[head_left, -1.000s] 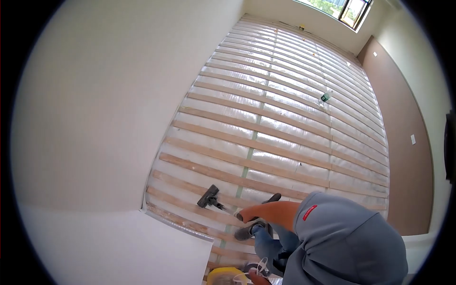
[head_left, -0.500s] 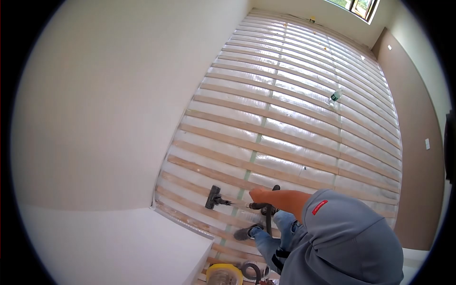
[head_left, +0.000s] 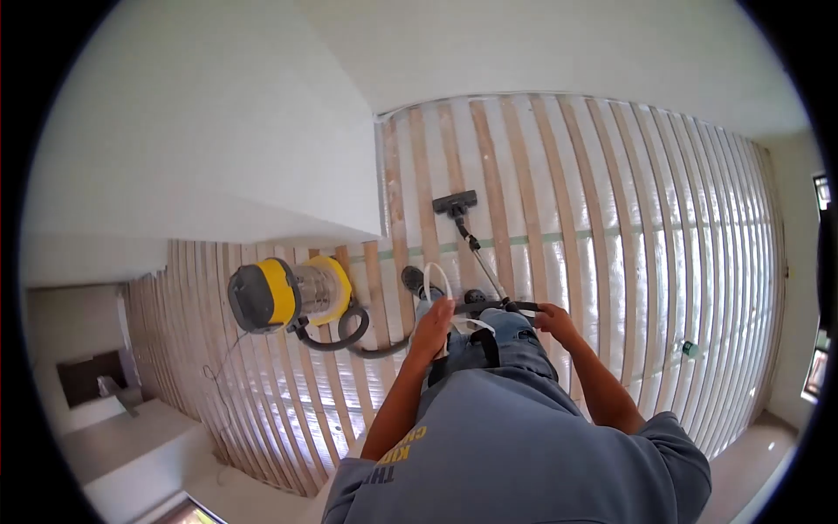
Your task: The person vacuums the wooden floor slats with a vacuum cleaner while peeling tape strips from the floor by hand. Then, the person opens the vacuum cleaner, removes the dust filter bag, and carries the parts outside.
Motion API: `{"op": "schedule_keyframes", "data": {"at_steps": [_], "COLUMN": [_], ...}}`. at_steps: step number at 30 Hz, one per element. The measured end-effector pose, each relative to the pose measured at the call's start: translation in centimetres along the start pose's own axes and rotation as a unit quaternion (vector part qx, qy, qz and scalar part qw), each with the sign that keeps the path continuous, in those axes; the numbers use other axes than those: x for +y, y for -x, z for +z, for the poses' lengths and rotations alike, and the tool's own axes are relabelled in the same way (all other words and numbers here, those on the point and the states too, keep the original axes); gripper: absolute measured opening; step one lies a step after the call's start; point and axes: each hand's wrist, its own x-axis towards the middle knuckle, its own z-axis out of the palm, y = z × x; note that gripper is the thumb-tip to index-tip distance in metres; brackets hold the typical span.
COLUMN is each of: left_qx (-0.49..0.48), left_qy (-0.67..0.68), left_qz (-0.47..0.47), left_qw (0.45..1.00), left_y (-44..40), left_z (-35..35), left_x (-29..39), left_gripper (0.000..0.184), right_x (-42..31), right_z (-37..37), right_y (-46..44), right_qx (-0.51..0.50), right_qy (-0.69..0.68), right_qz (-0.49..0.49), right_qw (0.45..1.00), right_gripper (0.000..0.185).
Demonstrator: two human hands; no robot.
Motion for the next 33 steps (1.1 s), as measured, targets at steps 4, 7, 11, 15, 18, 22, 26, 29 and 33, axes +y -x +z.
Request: {"op": "schedule_keyframes", "data": {"at_steps": [4,7,11,15,18,22,26,29,33], "left_qx": [-0.055,-0.036,0.105,0.262,0.291,0.26,0.24,0.257,0.335], "left_qy": [0.015,0.069,0.085,0.083,0.031,0.048,-0.069,-0.076,-0.053], "left_qz": [-0.021,-0.058,-0.065,-0.111,-0.148,-0.213,-0.11,-0.113,-0.11], "left_qw": [0.998,0.995,0.989,0.955,0.945,0.94,0.962,0.957,0.934], "left_y": [3.6,6.6,9.8,13.5,15.7,16.3,15.6,17.2,22.3], "left_z": [0.5,-0.1,0.5,-0.7,-2.2,-3.0,-3.7,-4.6,-4.0], "left_x": [6.1,7.8,4.7,3.8,5.1,5.9,3.5,3.5,0.0], "left_gripper": [0.04,0.039,0.038,0.042,0.055,0.07,0.057,0.05,0.041], "right_x": [-8.7,-12.9,-14.5,-16.6,-16.2,-16.8,-17.2,-17.1,-15.7], "right_z": [5.4,10.0,14.9,19.2,20.7,20.8,21.3,22.5,27.0], "right_y": [1.5,2.5,3.5,7.7,9.8,11.5,13.8,15.1,17.7], "right_qx": [-0.139,-0.335,-0.446,-0.497,-0.487,-0.464,-0.436,-0.405,-0.419], "right_qy": [-0.042,0.018,0.052,0.108,0.126,0.148,0.129,0.143,0.192], "right_qz": [-0.026,-0.067,0.019,0.036,0.023,0.045,0.033,0.016,-0.025], "right_qw": [0.989,0.94,0.894,0.86,0.864,0.872,0.89,0.903,0.887], "right_gripper": [0.047,0.062,0.059,0.045,0.037,0.04,0.043,0.043,0.044]}}
